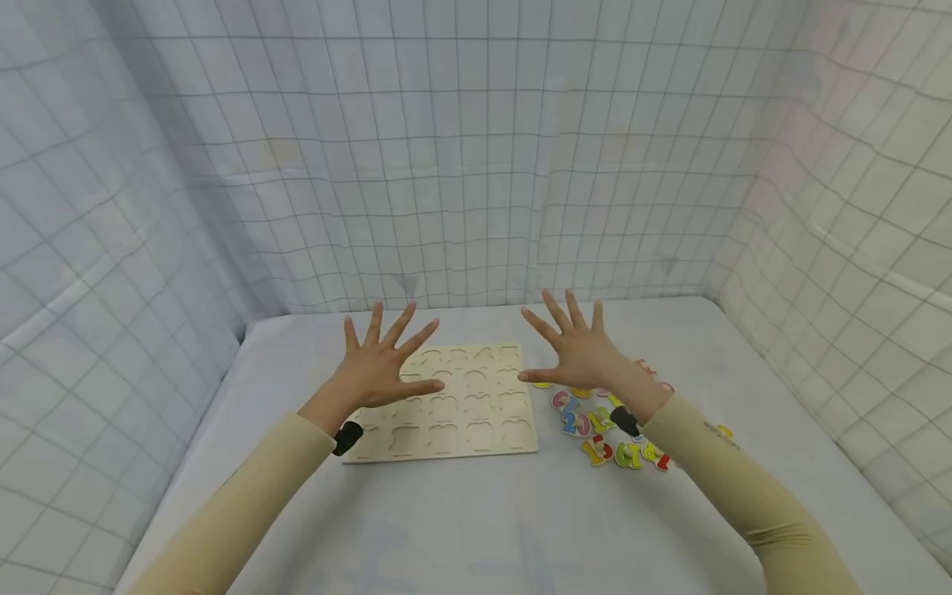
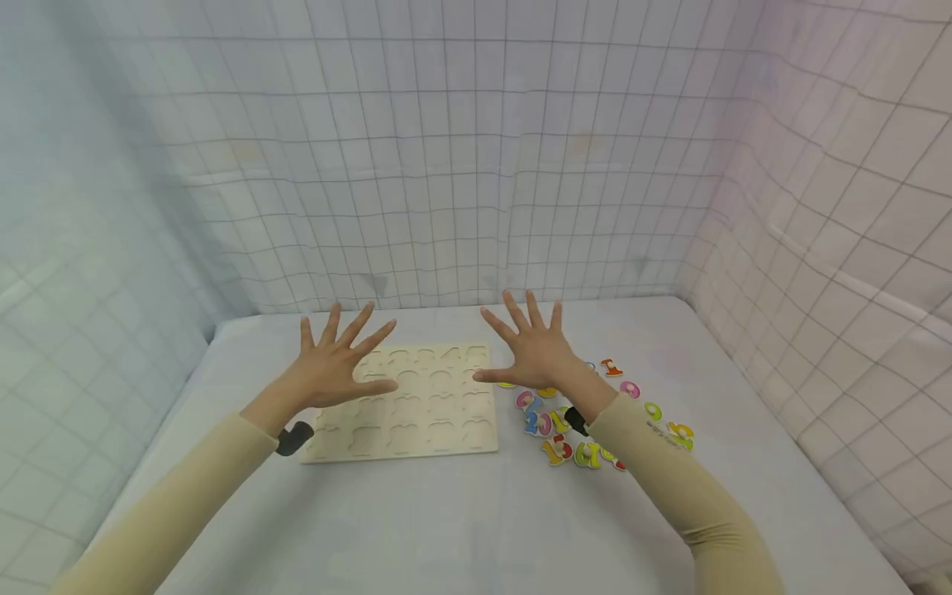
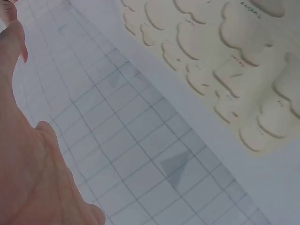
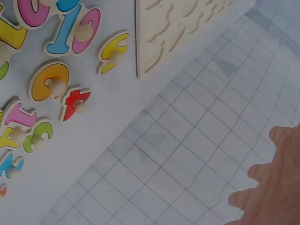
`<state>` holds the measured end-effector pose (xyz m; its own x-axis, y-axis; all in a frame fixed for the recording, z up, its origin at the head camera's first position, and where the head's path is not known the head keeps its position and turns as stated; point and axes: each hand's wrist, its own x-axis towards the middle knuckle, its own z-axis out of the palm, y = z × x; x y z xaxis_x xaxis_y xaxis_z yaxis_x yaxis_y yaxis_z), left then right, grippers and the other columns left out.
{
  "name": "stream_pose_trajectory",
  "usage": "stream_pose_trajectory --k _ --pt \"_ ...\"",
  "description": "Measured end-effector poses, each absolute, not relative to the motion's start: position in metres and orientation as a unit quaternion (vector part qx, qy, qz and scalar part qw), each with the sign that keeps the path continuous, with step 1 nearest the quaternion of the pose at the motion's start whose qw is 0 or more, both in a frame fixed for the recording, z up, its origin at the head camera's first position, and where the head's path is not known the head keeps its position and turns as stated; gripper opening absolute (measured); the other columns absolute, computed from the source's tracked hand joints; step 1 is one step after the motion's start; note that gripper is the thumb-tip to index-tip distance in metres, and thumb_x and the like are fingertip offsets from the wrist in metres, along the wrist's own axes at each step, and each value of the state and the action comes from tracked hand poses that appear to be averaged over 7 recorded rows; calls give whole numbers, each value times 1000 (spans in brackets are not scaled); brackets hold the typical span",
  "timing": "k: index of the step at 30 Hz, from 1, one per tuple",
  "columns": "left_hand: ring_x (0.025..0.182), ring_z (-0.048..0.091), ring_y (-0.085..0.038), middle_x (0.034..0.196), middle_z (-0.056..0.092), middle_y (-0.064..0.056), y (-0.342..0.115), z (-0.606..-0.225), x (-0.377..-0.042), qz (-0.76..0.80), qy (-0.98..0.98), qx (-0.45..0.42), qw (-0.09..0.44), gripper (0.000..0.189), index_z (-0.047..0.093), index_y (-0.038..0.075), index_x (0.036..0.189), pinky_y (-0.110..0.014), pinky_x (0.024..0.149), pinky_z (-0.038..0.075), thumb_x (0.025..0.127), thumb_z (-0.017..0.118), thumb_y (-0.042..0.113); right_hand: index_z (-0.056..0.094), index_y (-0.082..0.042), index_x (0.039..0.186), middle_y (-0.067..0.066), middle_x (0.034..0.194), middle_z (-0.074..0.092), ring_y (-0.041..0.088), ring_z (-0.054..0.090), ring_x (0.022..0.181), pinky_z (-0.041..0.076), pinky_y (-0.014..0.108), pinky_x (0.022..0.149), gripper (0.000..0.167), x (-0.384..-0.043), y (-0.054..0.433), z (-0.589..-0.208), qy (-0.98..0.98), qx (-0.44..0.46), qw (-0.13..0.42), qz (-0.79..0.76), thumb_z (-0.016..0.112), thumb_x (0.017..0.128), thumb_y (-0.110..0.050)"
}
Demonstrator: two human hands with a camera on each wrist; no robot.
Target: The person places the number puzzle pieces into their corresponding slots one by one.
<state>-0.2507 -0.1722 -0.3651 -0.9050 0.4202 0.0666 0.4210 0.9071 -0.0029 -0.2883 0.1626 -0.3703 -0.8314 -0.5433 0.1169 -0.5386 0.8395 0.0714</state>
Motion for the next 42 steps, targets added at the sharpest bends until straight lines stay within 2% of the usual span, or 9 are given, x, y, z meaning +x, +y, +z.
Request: stream_pose_trajectory --k 2,5,7,10,15,21,26,36,42 --pt "136 -21 -42 158 -10 -5 -183 -373 -248 -15 -978 -207 30 95 5 33 153 -71 96 -14 78 35 83 17 -23 154 12 158 2 39 -2 141 2 69 102 97 -290 168 -371 -955 286 78 1 37 79 -82" --pt "137 -16 -42 159 -6 -8 -202 -385 -241 -42 -979 -196 25 93 5 31 154 -67 98 -15 82 39 78 44 -14 143 15 152 28 38 25 137 17 61 105 79 -294 180 -374 -951 285 110 51 46 87 -69" --pt "138 -13 -43 158 -4 -10 -215 -392 -236 -64 -980 -188 17 88 6 29 154 -65 99 -16 86 39 74 60 -10 129 16 142 44 37 42 127 28 56 103 62 -298 190 -378 -946 282 136 91 52 91 -58" --pt "139 -9 -44 158 0 -14 -235 -402 -226 -103 -979 -175 -6 83 8 24 154 -63 101 -15 90 41 67 69 -7 115 17 128 56 37 52 116 38 54 96 46 -306 209 -386 -939 267 170 133 56 94 -45" --pt "136 -3 -51 156 6 -21 -262 -425 -213 -146 -975 -164 -43 81 12 16 154 -67 101 -9 93 44 60 69 -6 113 17 124 59 38 51 115 36 59 94 43 -314 238 -397 -945 212 163 187 55 95 -43" --pt "136 -4 -51 156 5 -22 -277 -453 -202 -166 -971 -147 -91 83 8 15 154 -67 100 -12 93 43 60 68 -4 113 17 120 60 39 52 111 39 57 90 47 -316 264 -405 -950 143 140 242 53 95 -45" --pt "136 -4 -52 154 9 -25 -279 -461 -192 -193 -964 -144 -109 85 19 6 152 -67 99 -12 91 48 59 67 -1 114 20 115 62 39 55 104 43 55 84 53 -319 285 -416 -942 77 131 299 52 95 -49" --pt "137 -11 -47 156 4 -20 -287 -489 -192 -185 -967 -137 -111 83 8 19 154 -63 100 -17 92 36 66 68 1 107 21 107 64 34 55 95 43 50 79 48 -321 323 -439 -947 27 126 293 56 94 -44" --pt "137 -15 -45 157 2 -18 -285 -487 -191 -209 -961 -144 -108 78 10 21 154 -63 99 -19 94 40 61 69 -1 105 20 107 63 35 51 100 41 50 82 42 -310 349 -446 -958 23 57 279 62 91 -40"
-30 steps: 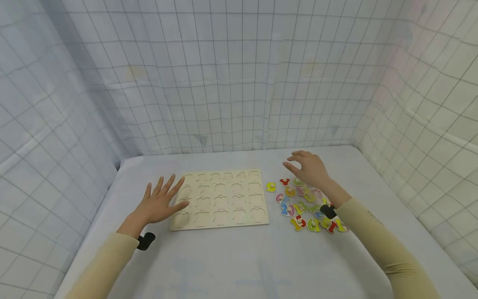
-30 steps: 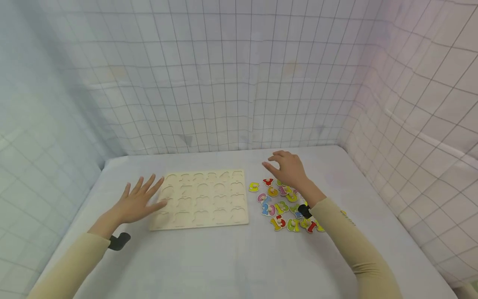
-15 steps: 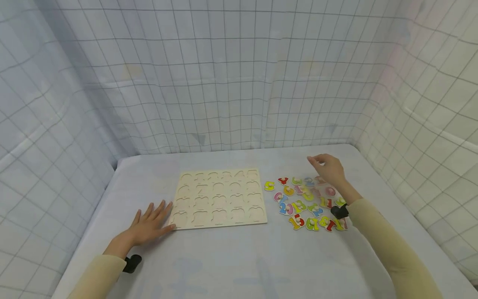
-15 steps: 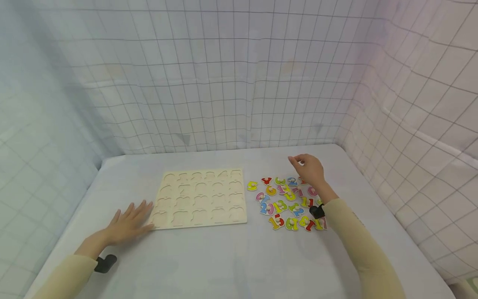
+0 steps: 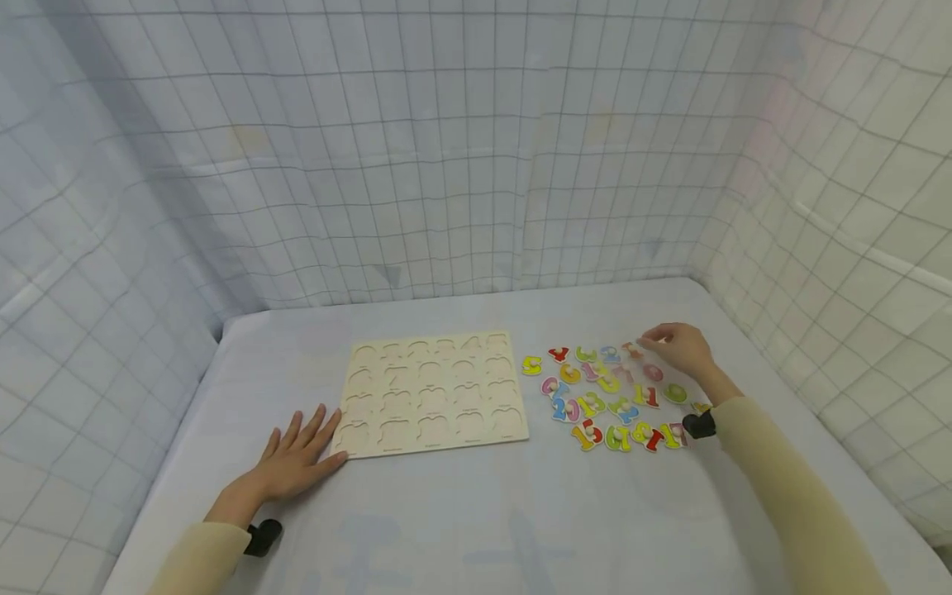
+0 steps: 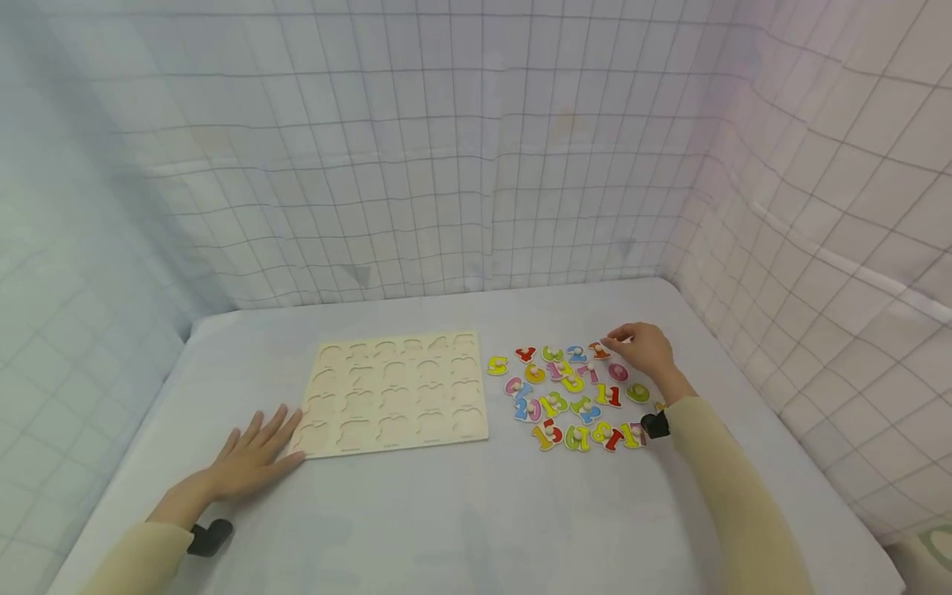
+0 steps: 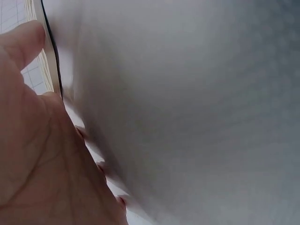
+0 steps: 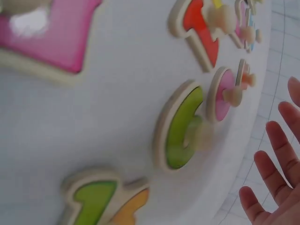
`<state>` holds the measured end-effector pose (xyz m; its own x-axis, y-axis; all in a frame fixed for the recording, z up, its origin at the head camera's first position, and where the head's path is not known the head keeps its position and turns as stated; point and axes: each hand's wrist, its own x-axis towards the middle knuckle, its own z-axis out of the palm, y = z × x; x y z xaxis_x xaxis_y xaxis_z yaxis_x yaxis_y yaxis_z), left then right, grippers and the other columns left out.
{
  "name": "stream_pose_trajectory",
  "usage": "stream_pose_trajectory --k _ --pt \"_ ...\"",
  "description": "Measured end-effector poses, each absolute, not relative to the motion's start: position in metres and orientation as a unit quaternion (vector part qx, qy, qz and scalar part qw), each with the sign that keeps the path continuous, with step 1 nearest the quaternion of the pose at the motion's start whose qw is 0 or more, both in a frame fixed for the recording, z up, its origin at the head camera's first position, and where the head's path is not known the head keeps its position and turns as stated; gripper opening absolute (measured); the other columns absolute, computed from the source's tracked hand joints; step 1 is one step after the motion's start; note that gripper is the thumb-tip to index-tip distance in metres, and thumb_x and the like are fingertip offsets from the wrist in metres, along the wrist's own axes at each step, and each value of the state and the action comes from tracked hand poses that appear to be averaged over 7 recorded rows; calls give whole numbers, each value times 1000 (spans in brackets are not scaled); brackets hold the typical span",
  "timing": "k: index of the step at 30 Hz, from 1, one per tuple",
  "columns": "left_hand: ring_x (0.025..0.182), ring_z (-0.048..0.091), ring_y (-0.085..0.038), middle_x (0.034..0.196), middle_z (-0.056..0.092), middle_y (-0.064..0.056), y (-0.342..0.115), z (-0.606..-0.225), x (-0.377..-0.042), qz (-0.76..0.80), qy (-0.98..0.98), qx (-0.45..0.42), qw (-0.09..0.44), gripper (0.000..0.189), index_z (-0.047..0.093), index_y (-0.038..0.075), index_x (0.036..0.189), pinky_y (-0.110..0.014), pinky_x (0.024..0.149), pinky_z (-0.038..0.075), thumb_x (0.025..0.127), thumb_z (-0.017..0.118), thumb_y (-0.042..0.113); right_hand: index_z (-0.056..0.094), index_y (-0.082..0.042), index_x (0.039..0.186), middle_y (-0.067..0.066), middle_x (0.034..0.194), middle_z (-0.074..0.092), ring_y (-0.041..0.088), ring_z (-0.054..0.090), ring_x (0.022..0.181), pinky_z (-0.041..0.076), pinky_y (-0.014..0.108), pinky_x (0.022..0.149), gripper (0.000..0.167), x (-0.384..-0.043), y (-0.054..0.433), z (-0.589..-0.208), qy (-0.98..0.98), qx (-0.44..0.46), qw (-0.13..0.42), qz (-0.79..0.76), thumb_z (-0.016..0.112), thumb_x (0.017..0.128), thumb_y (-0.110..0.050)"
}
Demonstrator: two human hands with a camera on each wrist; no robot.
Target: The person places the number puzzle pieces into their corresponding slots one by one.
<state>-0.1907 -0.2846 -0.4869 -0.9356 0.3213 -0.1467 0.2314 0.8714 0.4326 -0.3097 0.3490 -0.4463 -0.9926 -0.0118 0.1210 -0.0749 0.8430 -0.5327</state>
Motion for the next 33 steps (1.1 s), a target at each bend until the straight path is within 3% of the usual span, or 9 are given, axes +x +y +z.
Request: stream_pose_trajectory --k 5,12,19,24,33 --pt "137 -16 -44 157 0 -17 -288 -497 -195 191 966 138 106 78 7 25 154 -63 99 -18 94 38 63 69 0 107 22 112 60 38 47 104 40 51 83 43 -301 366 -454 -958 11 -6 288 68 86 -37" --pt "137 -16 -44 157 1 -18 -294 -503 -198 178 969 134 102 78 5 28 154 -64 99 -17 93 36 66 68 -3 112 20 120 52 34 45 104 44 45 80 62 -296 377 -470 -943 -28 -70 323 70 79 -56" --pt "137 -15 -44 157 2 -18 -290 -502 -199 178 969 136 106 78 7 29 154 -65 99 -16 92 35 67 69 -2 109 17 109 55 31 47 95 45 39 73 60 -291 377 -474 -948 -16 -55 314 70 79 -54" --pt "138 -15 -44 157 2 -18 -288 -501 -198 184 968 135 107 78 8 29 154 -64 99 -17 92 37 67 70 -2 104 17 109 57 34 49 97 44 48 80 52 -290 375 -474 -951 14 -31 309 70 82 -49" --pt "138 -16 -44 157 1 -17 -288 -501 -198 181 968 133 108 78 7 29 154 -64 99 -17 92 36 66 71 -2 100 22 118 51 44 42 113 34 62 92 42 -290 375 -474 -952 29 -14 305 69 86 -42"
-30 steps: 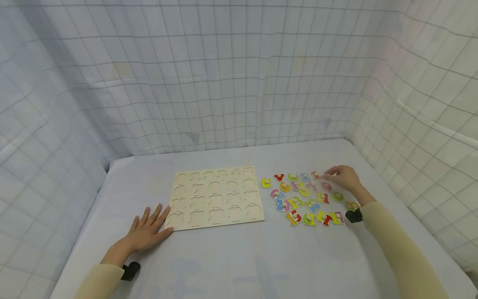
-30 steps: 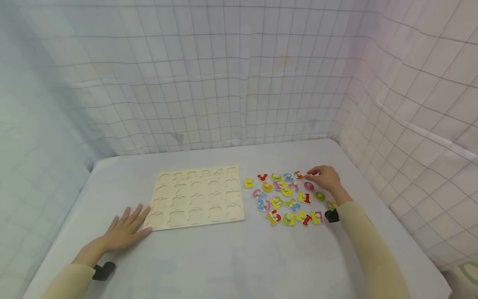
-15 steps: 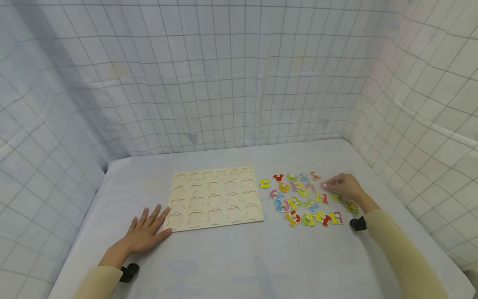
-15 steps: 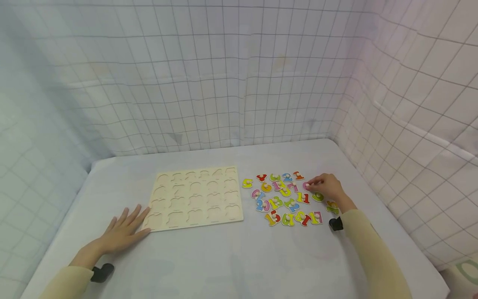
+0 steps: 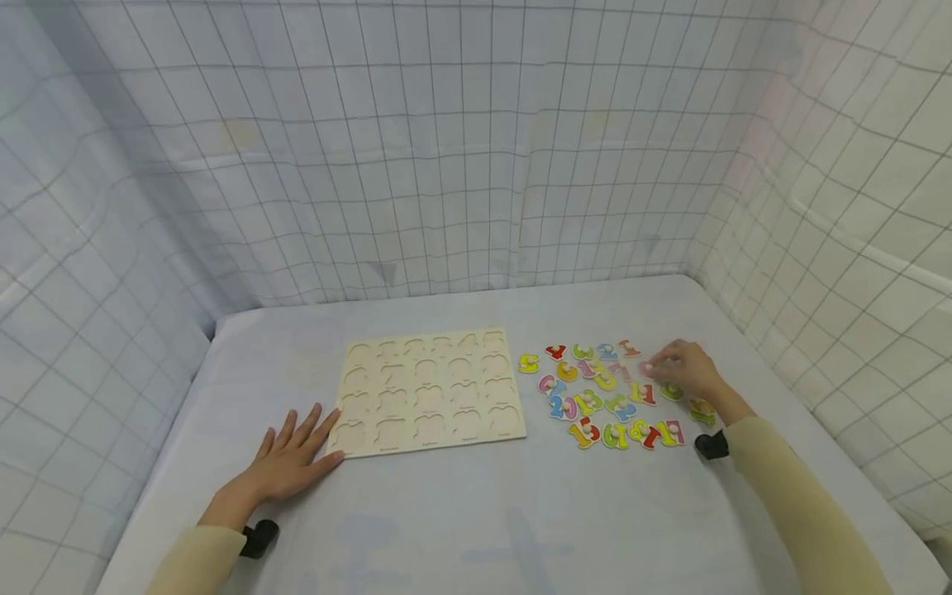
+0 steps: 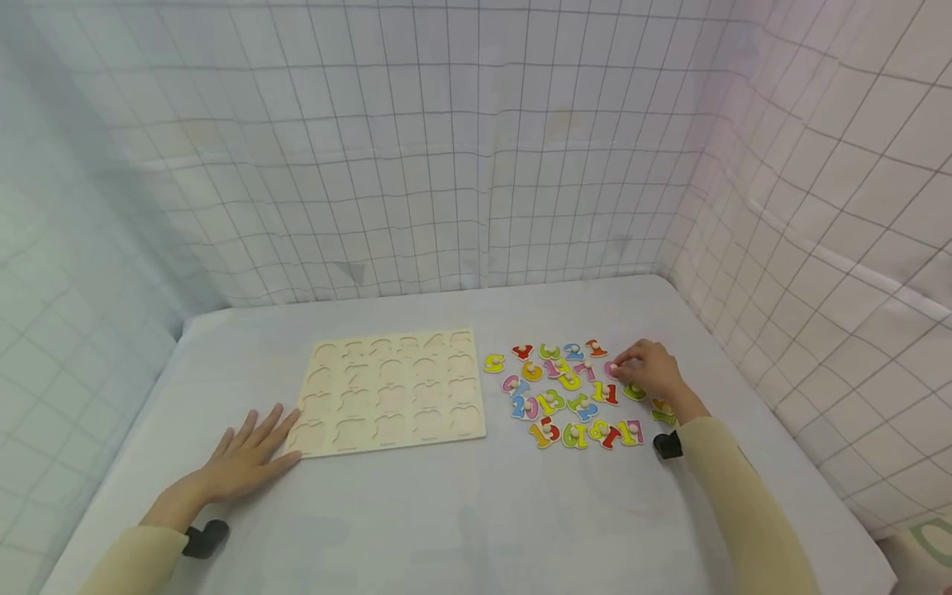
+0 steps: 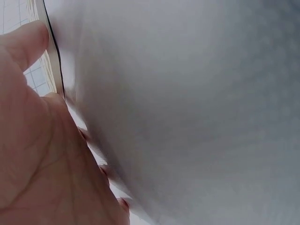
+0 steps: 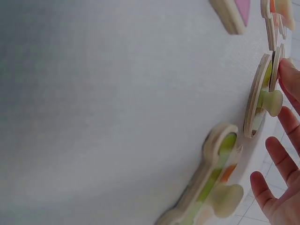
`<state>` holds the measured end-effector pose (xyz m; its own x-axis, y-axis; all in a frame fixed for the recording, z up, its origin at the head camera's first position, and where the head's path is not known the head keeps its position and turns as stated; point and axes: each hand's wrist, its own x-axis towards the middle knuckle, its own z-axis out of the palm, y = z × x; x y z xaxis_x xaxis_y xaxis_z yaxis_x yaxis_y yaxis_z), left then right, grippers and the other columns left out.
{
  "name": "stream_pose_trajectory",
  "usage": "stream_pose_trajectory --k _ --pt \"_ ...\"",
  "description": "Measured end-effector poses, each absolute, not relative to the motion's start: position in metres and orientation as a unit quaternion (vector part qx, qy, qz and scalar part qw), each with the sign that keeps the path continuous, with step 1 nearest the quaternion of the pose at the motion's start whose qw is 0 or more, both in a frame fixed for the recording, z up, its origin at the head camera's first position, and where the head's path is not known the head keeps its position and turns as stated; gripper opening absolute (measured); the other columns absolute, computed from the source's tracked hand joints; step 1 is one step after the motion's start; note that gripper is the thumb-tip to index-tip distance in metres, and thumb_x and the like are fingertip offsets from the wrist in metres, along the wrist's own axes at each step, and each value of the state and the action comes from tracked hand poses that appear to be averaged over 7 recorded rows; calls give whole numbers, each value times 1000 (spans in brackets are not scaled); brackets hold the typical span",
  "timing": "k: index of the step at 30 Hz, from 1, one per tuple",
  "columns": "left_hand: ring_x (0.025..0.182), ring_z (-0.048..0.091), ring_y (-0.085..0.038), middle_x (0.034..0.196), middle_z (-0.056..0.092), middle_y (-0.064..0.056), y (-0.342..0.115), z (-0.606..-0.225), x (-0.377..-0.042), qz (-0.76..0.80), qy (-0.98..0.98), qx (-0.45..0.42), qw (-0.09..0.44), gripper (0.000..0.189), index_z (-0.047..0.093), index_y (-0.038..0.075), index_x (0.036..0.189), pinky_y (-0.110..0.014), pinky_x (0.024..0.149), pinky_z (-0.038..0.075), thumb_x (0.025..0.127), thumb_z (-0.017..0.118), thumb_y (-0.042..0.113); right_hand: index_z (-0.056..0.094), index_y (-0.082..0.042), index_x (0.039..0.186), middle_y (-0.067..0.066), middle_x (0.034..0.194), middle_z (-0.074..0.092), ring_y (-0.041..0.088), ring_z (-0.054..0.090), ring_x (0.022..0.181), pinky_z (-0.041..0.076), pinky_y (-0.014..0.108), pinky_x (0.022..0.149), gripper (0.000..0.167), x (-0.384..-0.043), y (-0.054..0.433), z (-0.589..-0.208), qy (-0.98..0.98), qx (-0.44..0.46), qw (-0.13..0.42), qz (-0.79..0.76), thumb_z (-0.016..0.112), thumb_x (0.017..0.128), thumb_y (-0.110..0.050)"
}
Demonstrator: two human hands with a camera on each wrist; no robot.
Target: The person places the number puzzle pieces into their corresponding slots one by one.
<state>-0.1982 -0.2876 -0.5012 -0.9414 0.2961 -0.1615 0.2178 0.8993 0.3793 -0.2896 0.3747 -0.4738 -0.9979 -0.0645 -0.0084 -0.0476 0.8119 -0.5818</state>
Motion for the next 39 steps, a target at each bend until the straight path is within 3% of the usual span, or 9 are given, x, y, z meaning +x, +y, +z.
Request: stream_pose_trajectory --k 5,11,20,25,33,39 --pt "138 -15 -44 157 2 -17 -287 -499 -196 181 968 132 109 78 7 28 154 -64 100 -16 92 36 66 71 0 101 23 120 50 46 40 114 32 64 91 42 -289 372 -470 955 -41 -12 -294 68 87 -40" --pt "138 -15 -44 157 2 -17 -287 -495 -188 181 970 121 104 78 8 27 154 -64 100 -16 92 36 66 72 2 98 20 107 56 40 47 105 35 57 89 35 -309 338 -457 932 -100 -66 -344 71 87 -31" --pt "138 -12 -44 157 5 -17 -286 -500 -193 178 972 120 93 77 12 26 154 -65 101 -12 92 39 64 74 -3 94 13 107 57 35 46 106 35 51 90 27 -356 202 -443 920 -191 -84 -333 74 84 -28" --pt "139 -12 -43 157 4 -16 -280 -507 -198 170 973 118 101 79 11 26 154 -65 101 -11 92 37 66 76 -9 90 8 106 58 31 48 104 37 50 87 26 -370 116 -441 916 -240 -82 -312 75 83 -34" --pt "139 -10 -44 157 6 -16 -268 -506 -204 167 972 125 104 80 15 21 154 -65 102 -9 92 36 67 77 -19 93 1 113 56 22 46 107 36 47 90 27 -375 3 -457 931 -224 -39 -286 70 85 -43" --pt "139 -10 -43 158 6 -14 -259 -512 -211 168 972 130 100 79 16 21 154 -64 103 -7 92 36 66 77 -23 88 -3 108 54 19 46 103 36 42 89 23 -373 -46 -469 937 -197 -34 -285 70 84 -44"
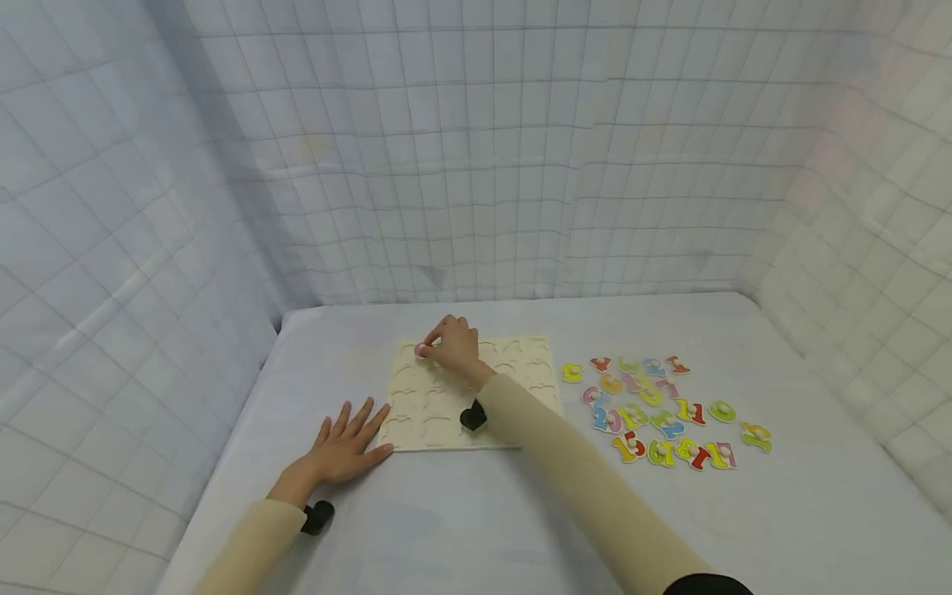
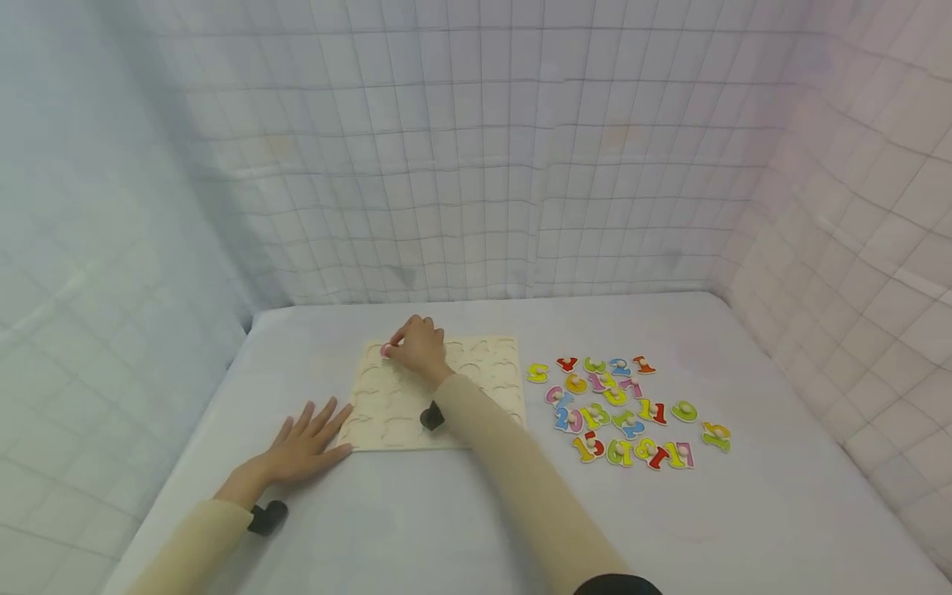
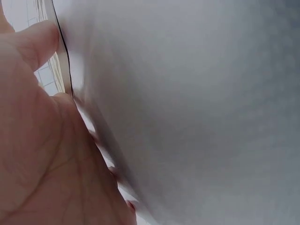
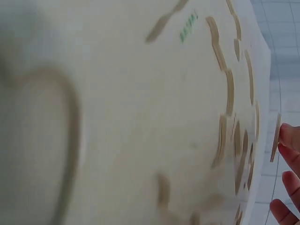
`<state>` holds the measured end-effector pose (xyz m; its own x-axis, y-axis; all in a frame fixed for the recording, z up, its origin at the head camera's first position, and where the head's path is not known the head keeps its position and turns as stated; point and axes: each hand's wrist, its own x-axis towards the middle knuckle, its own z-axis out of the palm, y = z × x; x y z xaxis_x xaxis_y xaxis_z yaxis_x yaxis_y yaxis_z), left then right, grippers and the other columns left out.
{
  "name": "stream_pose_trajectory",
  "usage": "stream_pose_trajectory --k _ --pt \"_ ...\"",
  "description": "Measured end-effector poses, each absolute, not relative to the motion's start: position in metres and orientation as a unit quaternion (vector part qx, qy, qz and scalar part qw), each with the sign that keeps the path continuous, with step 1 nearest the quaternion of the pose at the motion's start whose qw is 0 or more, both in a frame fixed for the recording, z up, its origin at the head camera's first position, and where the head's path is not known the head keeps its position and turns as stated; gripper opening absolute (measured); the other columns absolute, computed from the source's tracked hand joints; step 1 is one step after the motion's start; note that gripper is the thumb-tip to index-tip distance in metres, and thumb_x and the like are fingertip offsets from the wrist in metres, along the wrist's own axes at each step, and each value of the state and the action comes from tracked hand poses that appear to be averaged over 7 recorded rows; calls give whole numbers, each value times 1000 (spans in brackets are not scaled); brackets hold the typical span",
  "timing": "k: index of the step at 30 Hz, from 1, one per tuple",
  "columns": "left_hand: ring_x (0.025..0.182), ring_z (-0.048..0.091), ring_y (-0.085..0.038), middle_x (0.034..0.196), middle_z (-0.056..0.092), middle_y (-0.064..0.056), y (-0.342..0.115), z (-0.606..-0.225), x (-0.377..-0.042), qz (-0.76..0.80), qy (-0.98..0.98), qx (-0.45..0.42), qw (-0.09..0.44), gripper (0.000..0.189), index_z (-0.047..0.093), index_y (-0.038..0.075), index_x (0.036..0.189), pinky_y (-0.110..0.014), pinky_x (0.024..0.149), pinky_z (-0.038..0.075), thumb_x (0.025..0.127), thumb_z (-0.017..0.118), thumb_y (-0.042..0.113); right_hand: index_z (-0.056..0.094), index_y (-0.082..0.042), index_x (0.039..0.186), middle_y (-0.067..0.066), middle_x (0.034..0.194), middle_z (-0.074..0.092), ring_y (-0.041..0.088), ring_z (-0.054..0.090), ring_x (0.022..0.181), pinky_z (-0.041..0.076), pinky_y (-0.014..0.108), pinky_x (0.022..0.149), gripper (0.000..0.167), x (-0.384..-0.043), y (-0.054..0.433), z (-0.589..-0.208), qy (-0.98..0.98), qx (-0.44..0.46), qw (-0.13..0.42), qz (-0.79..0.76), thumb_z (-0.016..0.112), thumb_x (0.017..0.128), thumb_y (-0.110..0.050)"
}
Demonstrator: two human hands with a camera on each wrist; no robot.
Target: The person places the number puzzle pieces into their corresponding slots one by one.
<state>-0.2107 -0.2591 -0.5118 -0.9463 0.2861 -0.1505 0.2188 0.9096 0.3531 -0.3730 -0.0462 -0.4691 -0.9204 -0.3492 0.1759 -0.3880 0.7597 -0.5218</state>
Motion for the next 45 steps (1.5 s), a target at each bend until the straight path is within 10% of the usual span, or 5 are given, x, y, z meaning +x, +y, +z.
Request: stream_pose_trajectory --k 34,45 --pt "139 -9 -42 158 5 -13 -255 -518 -223 136 974 146 108 81 16 22 154 -64 103 -7 91 35 69 74 -31 95 -7 99 52 17 44 99 34 41 90 24 -374 -66 -484 -967 150 54 200 62 87 -51" --pt "138 -11 -44 157 5 -18 -268 -507 -224 152 972 151 100 80 13 23 154 -65 101 -12 91 37 67 73 -27 106 -3 114 56 21 44 112 31 45 97 26 -385 11 -450 -958 191 119 175 67 87 -44"
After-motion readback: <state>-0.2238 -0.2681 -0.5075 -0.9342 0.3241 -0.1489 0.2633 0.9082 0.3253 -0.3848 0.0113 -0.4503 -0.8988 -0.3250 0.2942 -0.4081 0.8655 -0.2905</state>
